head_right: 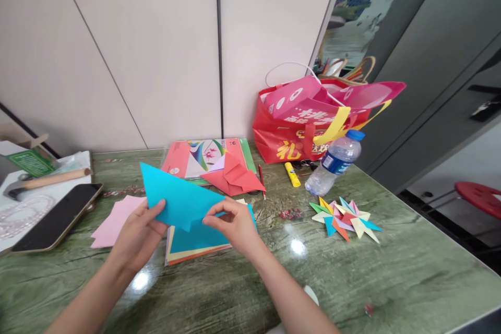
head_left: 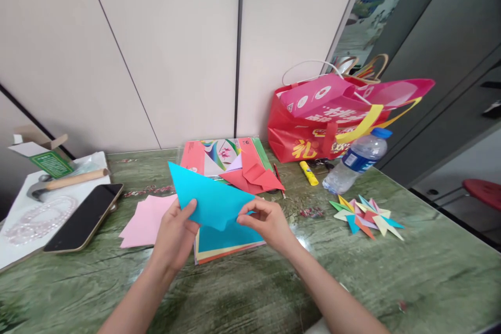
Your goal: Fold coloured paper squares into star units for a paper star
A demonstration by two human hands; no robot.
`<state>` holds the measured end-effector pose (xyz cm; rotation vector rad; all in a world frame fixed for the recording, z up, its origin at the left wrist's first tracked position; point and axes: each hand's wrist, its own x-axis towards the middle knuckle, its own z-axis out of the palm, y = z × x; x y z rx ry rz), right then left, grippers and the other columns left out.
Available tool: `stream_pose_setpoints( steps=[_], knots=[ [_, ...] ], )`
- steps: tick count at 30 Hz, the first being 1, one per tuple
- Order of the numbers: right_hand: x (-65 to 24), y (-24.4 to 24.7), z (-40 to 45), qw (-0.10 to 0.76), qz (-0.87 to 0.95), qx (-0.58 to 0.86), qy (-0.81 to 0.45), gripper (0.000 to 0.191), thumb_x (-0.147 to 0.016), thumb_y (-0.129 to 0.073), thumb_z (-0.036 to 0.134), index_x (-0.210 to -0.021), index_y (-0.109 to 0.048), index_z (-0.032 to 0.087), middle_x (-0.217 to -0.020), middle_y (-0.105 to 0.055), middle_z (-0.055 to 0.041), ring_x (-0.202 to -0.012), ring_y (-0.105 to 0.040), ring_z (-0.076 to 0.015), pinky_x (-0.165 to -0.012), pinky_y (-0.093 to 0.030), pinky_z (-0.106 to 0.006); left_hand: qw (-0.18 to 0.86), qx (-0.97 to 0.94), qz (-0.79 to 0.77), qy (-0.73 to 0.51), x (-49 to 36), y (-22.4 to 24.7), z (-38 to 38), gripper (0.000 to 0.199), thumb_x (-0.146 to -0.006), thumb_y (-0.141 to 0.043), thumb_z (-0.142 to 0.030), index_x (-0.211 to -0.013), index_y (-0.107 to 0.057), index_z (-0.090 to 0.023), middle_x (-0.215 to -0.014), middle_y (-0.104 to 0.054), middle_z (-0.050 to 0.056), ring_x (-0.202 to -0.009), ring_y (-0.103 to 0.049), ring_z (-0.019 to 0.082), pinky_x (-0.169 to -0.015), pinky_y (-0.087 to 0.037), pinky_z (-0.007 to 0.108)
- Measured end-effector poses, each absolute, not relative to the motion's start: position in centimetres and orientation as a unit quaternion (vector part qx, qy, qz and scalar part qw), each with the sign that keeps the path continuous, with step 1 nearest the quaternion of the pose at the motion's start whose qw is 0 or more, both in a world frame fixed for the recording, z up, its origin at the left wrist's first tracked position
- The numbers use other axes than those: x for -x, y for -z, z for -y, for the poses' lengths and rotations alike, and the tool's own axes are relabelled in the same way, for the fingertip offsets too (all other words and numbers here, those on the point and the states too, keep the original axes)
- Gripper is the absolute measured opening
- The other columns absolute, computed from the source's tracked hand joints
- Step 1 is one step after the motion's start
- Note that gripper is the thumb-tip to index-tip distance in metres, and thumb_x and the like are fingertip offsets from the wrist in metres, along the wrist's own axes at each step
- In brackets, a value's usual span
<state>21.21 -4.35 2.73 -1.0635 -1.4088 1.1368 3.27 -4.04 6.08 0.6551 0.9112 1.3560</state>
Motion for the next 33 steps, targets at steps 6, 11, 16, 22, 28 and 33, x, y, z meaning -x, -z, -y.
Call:
stream_pose_setpoints(
  steps=[6,11,16,22,28,33],
  knots=[
    [-21.4,-3.1,4.1,0.574,0.528,0.430,-0.454,0.011,-0.064,-0.069,0.029,-0.064,-0.062,0.020,-0.109,-0.060,-0.0079,-0.099,-0.055,-0.0238,-0.071,-0.046,-0.030,0.685,-0.299,-0.386,-0.541,-4.0,-5.8,4.6,0.030,-0.062,-0.071,-0.017,-0.089,-0.060,-0.016,-0.086,-0.070,0.007,-0.081,-0.065,0.023,-0.072,-0.051,0.036],
    [-21.5,-3.0,4.0,0.577,0.501,0.498,-0.410,0.015,-0.063,-0.070,0.031,-0.065,-0.062,0.019,-0.077,-0.067,-0.0045,-0.076,-0.060,-0.0204,-0.067,-0.045,-0.030,0.705,-0.352,-0.366,-0.495,-4.5,-5.3,5.2,0.027,-0.069,-0.067,-0.016,-0.094,-0.058,-0.019,-0.097,-0.068,0.007,-0.090,-0.062,0.023,-0.076,-0.050,0.034],
    [-21.6,-2.4,3.9,0.581,0.497,0.532,-0.364,0.018,-0.063,-0.069,0.033,-0.070,-0.062,0.018,-0.070,-0.065,-0.0029,-0.066,-0.058,-0.0174,-0.061,-0.044,-0.028,0.725,-0.409,-0.341,-0.437,-4.2,-5.5,5.3,0.041,-0.072,-0.065,-0.025,-0.112,-0.053,-0.023,-0.113,-0.062,0.009,-0.102,-0.057,0.026,-0.082,-0.048,0.037],
    [-21.7,-2.7,4.0,0.554,0.532,0.525,-0.366,0.017,-0.064,-0.069,0.031,-0.071,-0.063,0.017,-0.070,-0.066,-0.0022,-0.065,-0.058,-0.0156,-0.057,-0.043,-0.025,0.607,-0.487,-0.344,-0.525,-1.1,-7.0,3.7,0.077,-0.065,-0.059,-0.058,-0.131,-0.032,-0.029,-0.132,-0.045,0.011,-0.118,-0.043,0.032,-0.095,-0.036,0.048],
    [-21.1,-3.0,4.7,0.495,0.609,0.495,-0.373,0.011,-0.065,-0.069,0.026,-0.071,-0.064,0.018,-0.072,-0.067,-0.0012,-0.069,-0.060,-0.0156,-0.061,-0.045,-0.024,0.130,-0.713,-0.498,-0.477,0.4,-8.2,3.5,0.050,-0.071,-0.064,-0.031,-0.118,-0.050,-0.032,-0.132,-0.048,0.001,-0.126,-0.034,0.024,-0.108,-0.010,0.047],
    [-20.7,-2.9,5.1,0.460,0.669,0.457,-0.364,0.009,-0.066,-0.068,0.023,-0.073,-0.063,0.019,-0.072,-0.067,0.0002,-0.067,-0.060,-0.0140,-0.061,-0.045,-0.023,0.165,-0.841,-0.430,-0.284,-1.9,-5.9,4.4,0.032,-0.066,-0.067,-0.027,-0.098,-0.064,-0.025,-0.101,-0.069,0.004,-0.105,-0.056,0.026,-0.104,-0.017,0.054]
  ],
)
